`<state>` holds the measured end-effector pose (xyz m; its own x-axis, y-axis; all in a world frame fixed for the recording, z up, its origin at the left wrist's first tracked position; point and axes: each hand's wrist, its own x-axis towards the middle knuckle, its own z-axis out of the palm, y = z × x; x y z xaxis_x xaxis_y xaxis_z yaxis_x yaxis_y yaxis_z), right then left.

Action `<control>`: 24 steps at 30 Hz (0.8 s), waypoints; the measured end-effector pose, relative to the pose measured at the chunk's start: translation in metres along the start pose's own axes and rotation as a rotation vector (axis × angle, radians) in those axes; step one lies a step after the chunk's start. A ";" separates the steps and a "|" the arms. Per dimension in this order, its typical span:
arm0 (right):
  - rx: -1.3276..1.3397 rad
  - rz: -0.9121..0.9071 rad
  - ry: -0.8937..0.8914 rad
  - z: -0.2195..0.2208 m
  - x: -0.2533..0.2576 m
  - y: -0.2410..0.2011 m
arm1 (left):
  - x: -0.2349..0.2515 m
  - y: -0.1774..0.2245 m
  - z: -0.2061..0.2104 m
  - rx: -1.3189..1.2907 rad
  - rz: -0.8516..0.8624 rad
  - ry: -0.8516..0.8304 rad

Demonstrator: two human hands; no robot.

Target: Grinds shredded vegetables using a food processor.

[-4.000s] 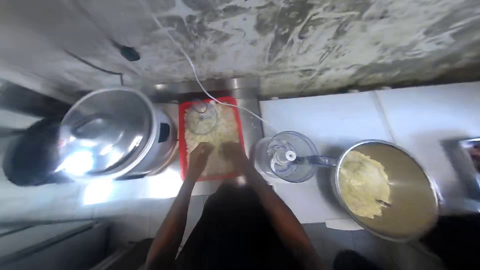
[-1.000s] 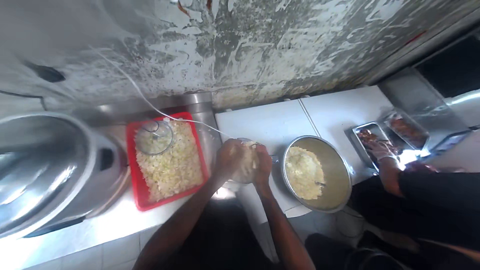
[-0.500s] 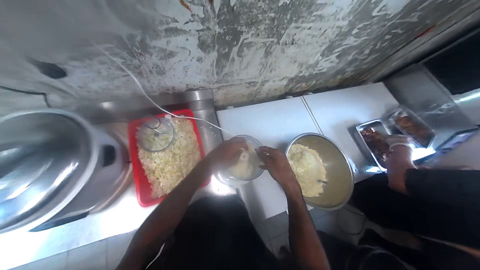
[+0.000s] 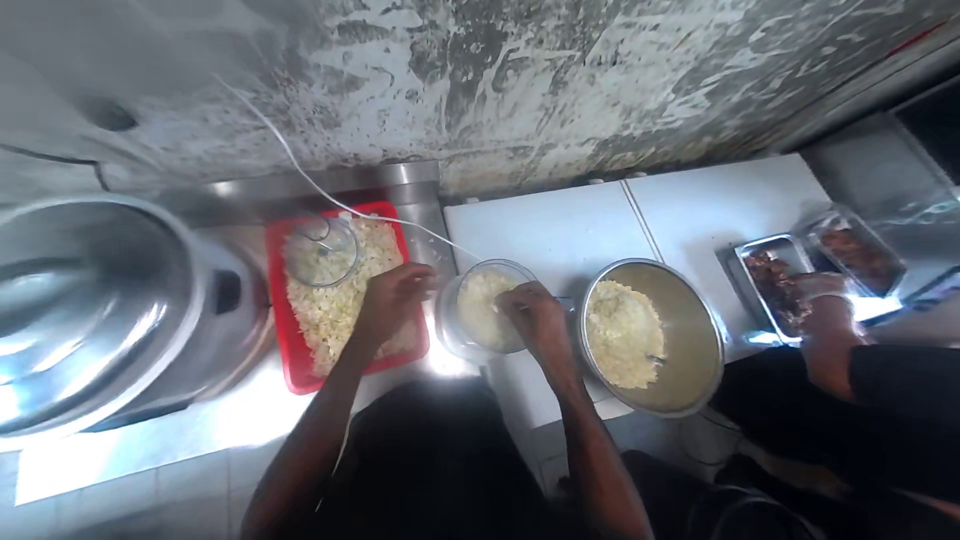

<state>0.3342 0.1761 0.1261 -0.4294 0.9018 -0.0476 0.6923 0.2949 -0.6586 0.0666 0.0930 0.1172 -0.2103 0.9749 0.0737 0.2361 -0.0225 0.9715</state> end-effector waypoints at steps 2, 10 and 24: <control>-0.031 0.018 0.066 -0.004 0.004 0.005 | -0.022 -0.038 -0.027 0.095 -0.121 0.138; 0.264 -0.097 0.027 0.019 -0.001 -0.058 | -0.103 -0.170 -0.054 0.648 -0.750 0.343; -0.137 0.276 -0.645 0.241 0.020 -0.094 | -0.119 -0.183 -0.082 0.580 -0.946 0.166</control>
<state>0.1208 0.0903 0.0066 -0.4561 0.5950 -0.6618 0.8736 0.1578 -0.4603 -0.0291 -0.0366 -0.0505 -0.6526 0.5025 -0.5671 0.3118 0.8602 0.4034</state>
